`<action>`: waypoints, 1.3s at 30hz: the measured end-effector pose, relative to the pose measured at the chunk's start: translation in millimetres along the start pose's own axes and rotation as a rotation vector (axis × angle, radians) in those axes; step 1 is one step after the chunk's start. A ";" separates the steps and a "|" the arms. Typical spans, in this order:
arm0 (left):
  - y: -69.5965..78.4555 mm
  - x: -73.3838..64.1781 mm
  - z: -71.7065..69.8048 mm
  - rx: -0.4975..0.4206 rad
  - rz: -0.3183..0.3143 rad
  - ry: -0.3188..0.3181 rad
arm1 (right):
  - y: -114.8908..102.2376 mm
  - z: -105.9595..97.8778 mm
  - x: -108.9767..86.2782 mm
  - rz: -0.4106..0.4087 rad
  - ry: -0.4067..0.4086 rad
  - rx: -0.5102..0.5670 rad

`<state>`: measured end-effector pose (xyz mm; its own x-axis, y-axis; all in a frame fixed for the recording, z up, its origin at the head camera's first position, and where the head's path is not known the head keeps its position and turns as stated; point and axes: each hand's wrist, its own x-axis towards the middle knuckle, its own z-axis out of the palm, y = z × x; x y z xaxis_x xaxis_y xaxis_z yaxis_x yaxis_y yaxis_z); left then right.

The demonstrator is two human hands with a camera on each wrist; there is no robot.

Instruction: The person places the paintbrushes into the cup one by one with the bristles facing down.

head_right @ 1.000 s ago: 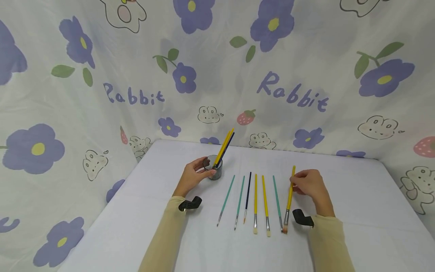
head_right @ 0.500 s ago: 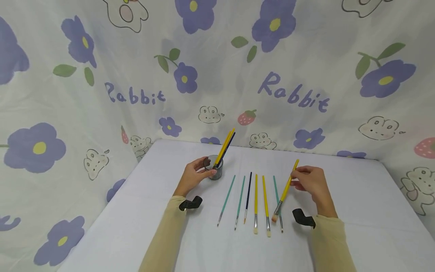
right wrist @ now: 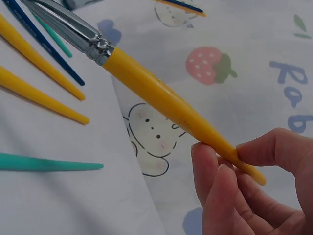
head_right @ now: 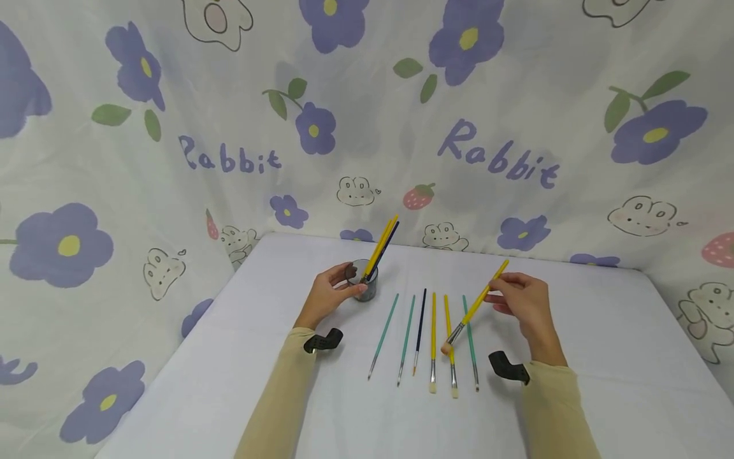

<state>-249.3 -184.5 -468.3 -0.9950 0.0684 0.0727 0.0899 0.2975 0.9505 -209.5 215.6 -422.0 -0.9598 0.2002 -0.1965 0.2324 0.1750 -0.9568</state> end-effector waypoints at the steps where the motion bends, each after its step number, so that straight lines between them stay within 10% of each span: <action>1: 0.1 0.1 0.0 0.001 0.000 0.000 | -0.5 1.3 -0.2 -0.001 0.004 0.012; 39: -4.1 1.9 0.7 0.005 0.007 -0.002 | -66.6 60.8 10.2 -0.116 0.014 0.315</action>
<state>-251.5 -184.9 -472.2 -0.9943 0.0719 0.0785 0.0967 0.3014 0.9486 -244.3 147.3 -373.3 -0.9743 0.2102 -0.0812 0.0593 -0.1085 -0.9923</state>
